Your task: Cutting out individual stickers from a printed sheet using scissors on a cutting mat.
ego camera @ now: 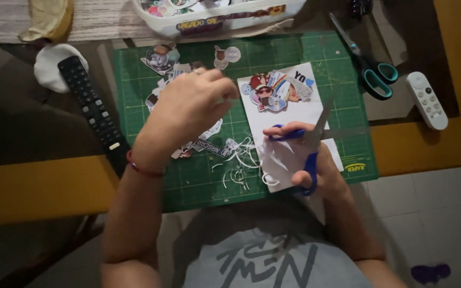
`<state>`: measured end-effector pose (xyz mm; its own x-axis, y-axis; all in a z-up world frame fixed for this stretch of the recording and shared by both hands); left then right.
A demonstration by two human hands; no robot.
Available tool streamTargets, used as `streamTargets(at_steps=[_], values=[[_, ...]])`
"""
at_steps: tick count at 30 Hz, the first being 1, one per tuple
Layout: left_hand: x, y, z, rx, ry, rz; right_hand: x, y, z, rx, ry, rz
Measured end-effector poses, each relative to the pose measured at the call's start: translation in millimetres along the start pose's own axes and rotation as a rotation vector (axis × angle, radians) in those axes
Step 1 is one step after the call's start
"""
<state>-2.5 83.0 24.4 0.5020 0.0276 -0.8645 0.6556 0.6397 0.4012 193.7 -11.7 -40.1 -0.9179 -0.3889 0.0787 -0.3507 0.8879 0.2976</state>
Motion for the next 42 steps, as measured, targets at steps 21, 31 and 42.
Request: streamTargets(at_steps=[21,31,42], values=[[-16,-20,-77,-0.512,0.548,0.061,-38,-11,-8,-0.146,-0.256,0.276],[-4,-10,-89,-0.536,0.375,0.051,-26,-8,-20,-0.112,-0.294,0.332],[69,-3,-76,-0.211,0.408,0.0,-37,-12,-4,-0.184,-0.251,0.272]])
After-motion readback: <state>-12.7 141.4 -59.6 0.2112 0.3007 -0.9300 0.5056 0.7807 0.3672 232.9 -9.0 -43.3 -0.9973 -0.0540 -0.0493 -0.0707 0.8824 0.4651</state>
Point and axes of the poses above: each hand's wrist, its own y-axis towards the middle knuckle, its own x-axis out of the palm, z = x × y, the point moved 9 cm from there along y, towards the middle knuckle, and after that the axes turned 3 degrees about y, right-handed, at the moved point
